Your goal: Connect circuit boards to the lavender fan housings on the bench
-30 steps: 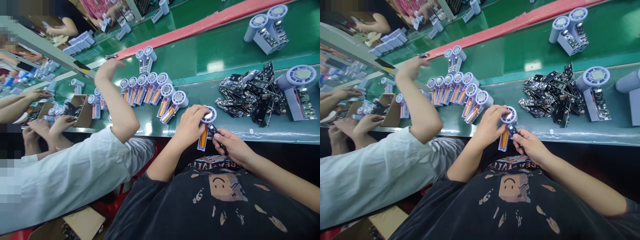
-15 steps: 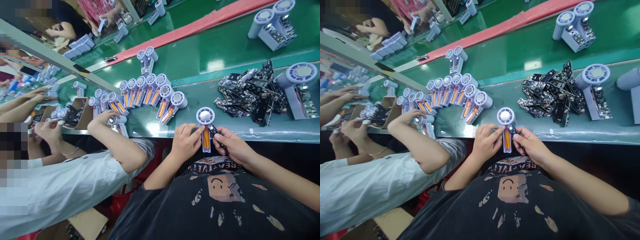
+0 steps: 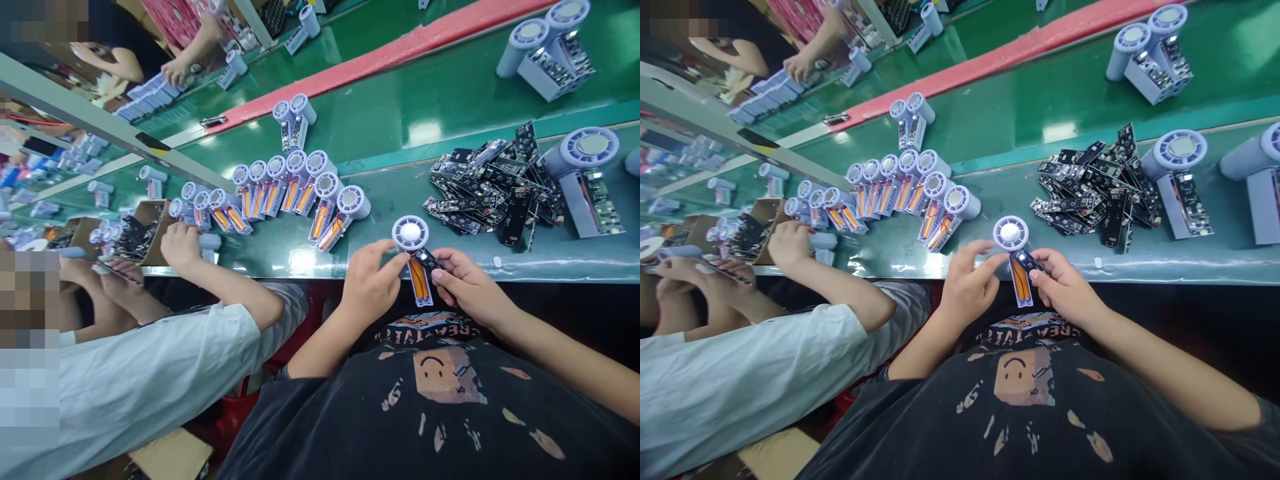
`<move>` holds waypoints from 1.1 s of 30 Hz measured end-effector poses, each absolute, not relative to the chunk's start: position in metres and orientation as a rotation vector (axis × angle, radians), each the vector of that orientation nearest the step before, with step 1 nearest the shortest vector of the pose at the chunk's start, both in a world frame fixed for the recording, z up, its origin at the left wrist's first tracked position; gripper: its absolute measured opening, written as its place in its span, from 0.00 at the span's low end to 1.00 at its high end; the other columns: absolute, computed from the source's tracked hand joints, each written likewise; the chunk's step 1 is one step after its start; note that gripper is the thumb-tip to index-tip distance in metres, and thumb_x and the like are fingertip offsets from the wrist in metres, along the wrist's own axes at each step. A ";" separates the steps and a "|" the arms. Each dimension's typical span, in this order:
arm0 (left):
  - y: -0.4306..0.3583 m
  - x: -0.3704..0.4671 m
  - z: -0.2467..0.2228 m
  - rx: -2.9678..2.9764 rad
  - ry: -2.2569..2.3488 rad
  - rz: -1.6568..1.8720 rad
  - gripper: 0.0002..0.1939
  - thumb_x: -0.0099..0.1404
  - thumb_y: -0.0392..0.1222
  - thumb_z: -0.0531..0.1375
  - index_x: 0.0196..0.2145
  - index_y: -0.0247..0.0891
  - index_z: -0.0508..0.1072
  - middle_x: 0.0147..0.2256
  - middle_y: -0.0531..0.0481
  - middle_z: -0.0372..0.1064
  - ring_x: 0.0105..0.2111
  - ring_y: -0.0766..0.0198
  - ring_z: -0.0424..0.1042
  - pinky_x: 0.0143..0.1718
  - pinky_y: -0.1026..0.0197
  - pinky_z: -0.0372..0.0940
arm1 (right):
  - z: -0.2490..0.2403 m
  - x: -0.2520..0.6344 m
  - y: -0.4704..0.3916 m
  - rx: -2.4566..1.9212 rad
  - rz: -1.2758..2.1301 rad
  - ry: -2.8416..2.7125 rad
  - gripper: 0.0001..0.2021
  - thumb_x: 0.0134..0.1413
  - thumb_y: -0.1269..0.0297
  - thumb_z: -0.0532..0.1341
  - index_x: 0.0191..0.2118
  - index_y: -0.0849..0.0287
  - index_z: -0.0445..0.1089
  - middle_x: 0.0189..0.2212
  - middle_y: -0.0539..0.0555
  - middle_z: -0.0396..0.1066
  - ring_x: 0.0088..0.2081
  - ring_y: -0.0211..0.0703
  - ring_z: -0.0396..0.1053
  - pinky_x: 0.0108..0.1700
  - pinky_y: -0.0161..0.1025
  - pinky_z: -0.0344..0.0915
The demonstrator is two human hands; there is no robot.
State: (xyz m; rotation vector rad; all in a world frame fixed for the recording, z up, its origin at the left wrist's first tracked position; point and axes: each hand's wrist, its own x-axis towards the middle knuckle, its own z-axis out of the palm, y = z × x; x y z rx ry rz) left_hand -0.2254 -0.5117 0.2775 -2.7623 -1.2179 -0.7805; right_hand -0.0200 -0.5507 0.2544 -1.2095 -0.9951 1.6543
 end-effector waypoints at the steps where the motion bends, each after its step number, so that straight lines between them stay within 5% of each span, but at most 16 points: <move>1: -0.507 -0.227 0.276 -2.754 -1.205 -0.853 0.22 0.65 0.28 0.54 0.54 0.43 0.71 0.56 0.42 0.70 0.55 0.54 0.70 0.55 0.50 0.66 | 0.253 -0.019 -0.550 -1.215 1.635 -1.011 0.22 0.57 0.49 0.65 0.50 0.51 0.60 0.30 0.43 0.64 0.18 0.29 0.54 0.20 0.34 0.52; 4: -0.493 -0.226 0.275 -2.838 -1.145 -0.818 0.29 0.64 0.29 0.55 0.62 0.44 0.65 0.66 0.41 0.61 0.68 0.49 0.58 0.65 0.44 0.57 | 0.252 -0.016 -0.551 -1.278 1.493 -1.175 0.19 0.61 0.51 0.62 0.53 0.50 0.61 0.28 0.44 0.63 0.19 0.33 0.57 0.22 0.36 0.57; 7: -0.481 -0.222 0.280 -3.000 -1.068 -0.587 0.31 0.66 0.32 0.56 0.66 0.44 0.62 0.69 0.42 0.57 0.71 0.47 0.52 0.67 0.42 0.54 | 0.256 -0.013 -0.553 -1.394 1.067 -1.559 0.14 0.65 0.55 0.58 0.52 0.51 0.69 0.37 0.53 0.71 0.34 0.43 0.70 0.33 0.40 0.65; 9: -0.477 -0.220 0.283 -3.025 -1.067 -0.522 0.29 0.68 0.34 0.57 0.65 0.44 0.64 0.67 0.42 0.59 0.67 0.47 0.57 0.65 0.44 0.58 | 0.262 -0.010 -0.555 -1.499 0.715 -1.822 0.16 0.67 0.55 0.56 0.54 0.52 0.73 0.40 0.56 0.73 0.39 0.47 0.71 0.35 0.41 0.63; 15: -0.483 -0.215 0.283 -2.891 -1.318 -0.604 0.24 0.64 0.48 0.68 0.57 0.48 0.73 0.52 0.42 0.66 0.48 0.51 0.66 0.53 0.48 0.64 | 0.280 -0.003 -0.561 -1.627 0.154 -2.157 0.19 0.71 0.53 0.53 0.55 0.53 0.77 0.30 0.55 0.69 0.28 0.43 0.65 0.27 0.41 0.50; 20: -0.491 -0.213 0.278 -2.828 -1.405 -0.685 0.21 0.61 0.50 0.70 0.51 0.45 0.76 0.47 0.43 0.66 0.49 0.52 0.66 0.53 0.49 0.64 | 0.280 0.001 -0.559 -1.552 0.096 -2.156 0.20 0.71 0.54 0.53 0.52 0.56 0.78 0.30 0.56 0.68 0.32 0.45 0.64 0.33 0.41 0.56; 26: -0.495 -0.212 0.284 -2.938 -1.089 -0.678 0.22 0.64 0.45 0.67 0.55 0.45 0.73 0.63 0.42 0.65 0.67 0.42 0.56 0.67 0.36 0.50 | 0.272 0.013 -0.554 -1.353 0.143 -2.221 0.19 0.71 0.56 0.54 0.51 0.58 0.79 0.29 0.56 0.67 0.31 0.45 0.62 0.35 0.42 0.58; 33: -0.496 -0.199 0.297 -3.099 -1.207 -0.579 0.07 0.66 0.41 0.63 0.43 0.43 0.76 0.52 0.47 0.77 0.63 0.50 0.66 0.69 0.38 0.50 | 0.263 0.020 -0.554 -1.293 0.286 -2.086 0.17 0.71 0.55 0.56 0.52 0.56 0.77 0.29 0.54 0.67 0.33 0.45 0.63 0.36 0.42 0.61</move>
